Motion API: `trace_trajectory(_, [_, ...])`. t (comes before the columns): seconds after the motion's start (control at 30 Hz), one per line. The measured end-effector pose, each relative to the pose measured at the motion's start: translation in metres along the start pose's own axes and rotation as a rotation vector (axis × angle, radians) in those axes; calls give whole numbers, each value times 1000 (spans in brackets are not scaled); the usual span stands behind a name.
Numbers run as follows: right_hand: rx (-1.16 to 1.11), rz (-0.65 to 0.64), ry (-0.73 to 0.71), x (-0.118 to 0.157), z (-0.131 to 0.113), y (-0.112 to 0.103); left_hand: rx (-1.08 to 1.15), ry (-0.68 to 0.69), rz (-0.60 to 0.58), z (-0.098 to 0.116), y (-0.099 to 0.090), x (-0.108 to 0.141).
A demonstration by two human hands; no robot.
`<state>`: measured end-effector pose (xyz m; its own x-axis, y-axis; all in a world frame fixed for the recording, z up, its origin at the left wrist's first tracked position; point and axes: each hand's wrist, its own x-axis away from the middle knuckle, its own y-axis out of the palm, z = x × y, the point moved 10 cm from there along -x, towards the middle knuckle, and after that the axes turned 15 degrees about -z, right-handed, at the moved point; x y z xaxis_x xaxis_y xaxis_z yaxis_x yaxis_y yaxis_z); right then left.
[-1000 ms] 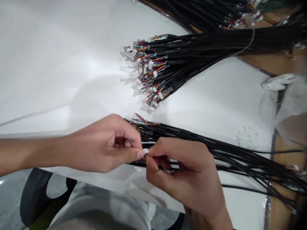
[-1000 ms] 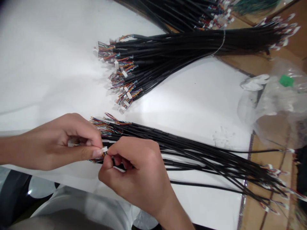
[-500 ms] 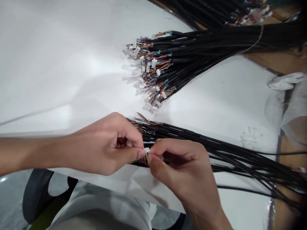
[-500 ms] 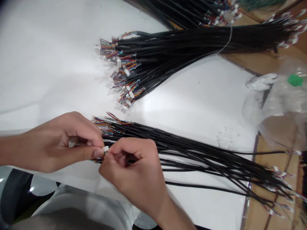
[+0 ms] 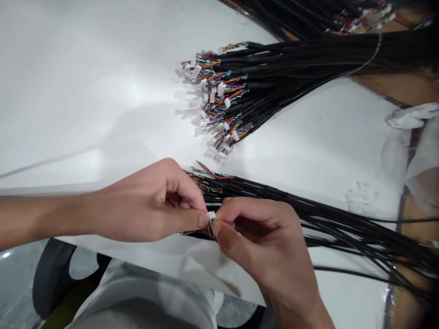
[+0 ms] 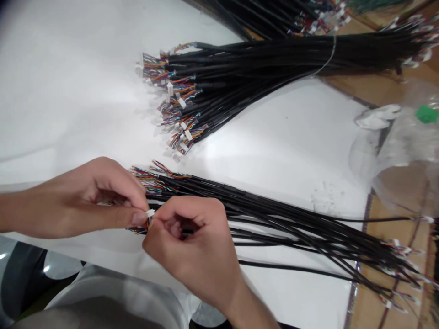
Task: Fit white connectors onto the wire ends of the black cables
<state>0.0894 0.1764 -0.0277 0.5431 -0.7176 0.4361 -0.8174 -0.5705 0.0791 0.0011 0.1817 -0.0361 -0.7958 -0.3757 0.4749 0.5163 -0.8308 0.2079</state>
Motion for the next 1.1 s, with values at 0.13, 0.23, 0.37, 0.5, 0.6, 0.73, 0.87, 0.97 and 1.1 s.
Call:
trace_trajectory(0.13, [-46,-14,16,-1,0,2,151,-33,27,-5,0,2])
trace_trajectory(0.23, [-55,-11,36,-1,0,2,191,-12,45,-5,-1,2])
trace_trajectory(0.37, [-58,-8,48,-1,2,0,210,-5,31,-3,-1,2])
trace_trajectory(0.5, [-69,-31,37,-2,3,1,198,-36,13,-4,1,2])
trace_trajectory(0.6, [-81,-39,48,-2,4,1,157,-39,20,-5,-1,2])
trace_trajectory(0.73, [25,10,-11,-1,-6,-1,71,-11,16,-5,-2,0])
trace_trajectory(0.87, [434,162,-162,7,-33,-3,38,31,25,-5,-3,-2])
trace_trajectory(0.97, [687,203,-243,14,-46,6,39,46,28,-6,-3,-3])
trace_trajectory(1.1, [859,234,-312,21,-53,13,-1,43,26,-5,-2,-3])
